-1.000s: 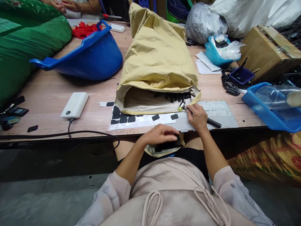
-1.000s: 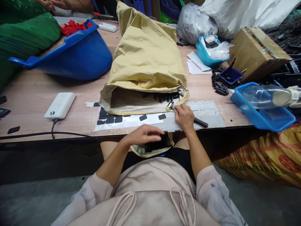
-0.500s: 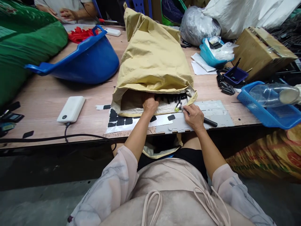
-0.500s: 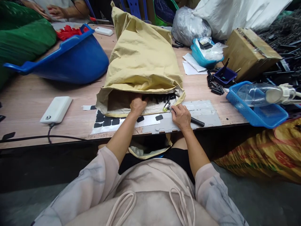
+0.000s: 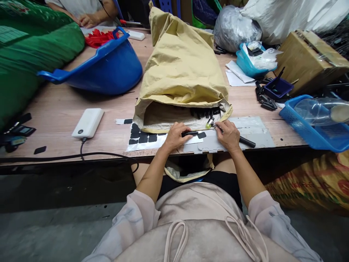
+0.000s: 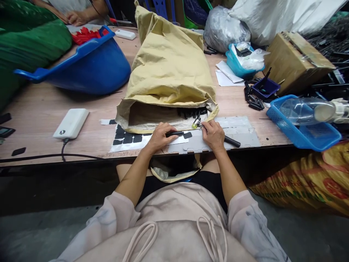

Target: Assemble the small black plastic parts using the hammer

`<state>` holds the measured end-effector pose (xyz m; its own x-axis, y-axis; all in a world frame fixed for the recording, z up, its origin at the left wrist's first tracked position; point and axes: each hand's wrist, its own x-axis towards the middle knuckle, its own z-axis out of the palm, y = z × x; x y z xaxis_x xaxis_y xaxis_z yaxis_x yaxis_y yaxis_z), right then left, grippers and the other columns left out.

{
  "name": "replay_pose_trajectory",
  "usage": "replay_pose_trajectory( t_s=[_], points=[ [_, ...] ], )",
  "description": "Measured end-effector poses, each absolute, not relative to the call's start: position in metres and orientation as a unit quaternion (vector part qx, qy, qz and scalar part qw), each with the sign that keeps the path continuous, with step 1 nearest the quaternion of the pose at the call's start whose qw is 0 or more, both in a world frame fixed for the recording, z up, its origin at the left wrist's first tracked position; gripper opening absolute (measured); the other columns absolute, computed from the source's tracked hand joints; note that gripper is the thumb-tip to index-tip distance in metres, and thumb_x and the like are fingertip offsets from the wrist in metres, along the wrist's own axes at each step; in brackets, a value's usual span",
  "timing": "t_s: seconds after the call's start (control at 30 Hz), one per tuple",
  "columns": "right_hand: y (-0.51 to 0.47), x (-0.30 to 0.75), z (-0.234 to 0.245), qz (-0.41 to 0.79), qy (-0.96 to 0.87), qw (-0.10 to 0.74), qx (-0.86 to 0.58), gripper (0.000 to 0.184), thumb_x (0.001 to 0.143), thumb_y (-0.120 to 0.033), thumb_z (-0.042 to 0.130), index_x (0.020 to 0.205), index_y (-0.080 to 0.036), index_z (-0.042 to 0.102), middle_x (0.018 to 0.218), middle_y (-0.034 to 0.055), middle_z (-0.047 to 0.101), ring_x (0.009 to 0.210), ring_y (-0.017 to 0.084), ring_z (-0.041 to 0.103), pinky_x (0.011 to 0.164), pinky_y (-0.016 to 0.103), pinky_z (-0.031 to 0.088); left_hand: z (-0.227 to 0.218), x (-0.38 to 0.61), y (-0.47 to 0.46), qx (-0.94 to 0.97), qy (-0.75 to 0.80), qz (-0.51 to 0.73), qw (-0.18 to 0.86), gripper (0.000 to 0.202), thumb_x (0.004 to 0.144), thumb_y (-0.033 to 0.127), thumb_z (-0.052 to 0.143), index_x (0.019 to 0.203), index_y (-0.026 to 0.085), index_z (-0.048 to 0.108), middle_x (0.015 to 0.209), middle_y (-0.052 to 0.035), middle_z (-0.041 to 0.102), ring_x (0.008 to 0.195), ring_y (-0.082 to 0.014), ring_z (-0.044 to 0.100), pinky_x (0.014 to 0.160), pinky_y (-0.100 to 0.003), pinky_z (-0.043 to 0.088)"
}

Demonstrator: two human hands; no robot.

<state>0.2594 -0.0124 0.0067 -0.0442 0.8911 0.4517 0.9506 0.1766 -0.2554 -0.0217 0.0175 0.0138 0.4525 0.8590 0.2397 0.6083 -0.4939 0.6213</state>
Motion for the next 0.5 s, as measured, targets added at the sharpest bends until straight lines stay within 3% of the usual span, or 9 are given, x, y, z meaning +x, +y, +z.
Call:
replay_pose_trajectory(
  t_s=[0.27, 0.5],
  points=[
    [-0.01, 0.265, 0.01, -0.033, -0.732, 0.259, -0.629, 0.025, 0.098, -0.027, 0.056, 0.114, -0.026, 0.076, 0.098, 0.0073, 0.069, 0.093, 0.025, 0.057, 0.082, 0.035, 0.046, 0.017, -0.02, 0.023, 0.793, 0.478, 0.242, 0.29, 0.021, 0.082, 0.034, 0.08, 0.1, 0.025, 0.08, 0.093, -0.0039, 0.068, 0.1, -0.0258, 0.056, 0.094, -0.039, 0.045],
    [-0.033, 0.231, 0.039, 0.054, -0.739, 0.36, -0.567, 0.035, 0.108, -0.034, 0.043, 0.127, -0.024, 0.07, 0.109, 0.0098, 0.071, 0.102, 0.023, 0.066, 0.093, 0.034, 0.053, 0.02, -0.016, 0.023, 0.77, 0.494, 0.251, 0.316, 0.021, 0.078, 0.032, 0.083, 0.098, 0.025, 0.082, 0.092, -0.0028, 0.068, 0.101, -0.0254, 0.056, 0.095, -0.038, 0.044]
  ],
)
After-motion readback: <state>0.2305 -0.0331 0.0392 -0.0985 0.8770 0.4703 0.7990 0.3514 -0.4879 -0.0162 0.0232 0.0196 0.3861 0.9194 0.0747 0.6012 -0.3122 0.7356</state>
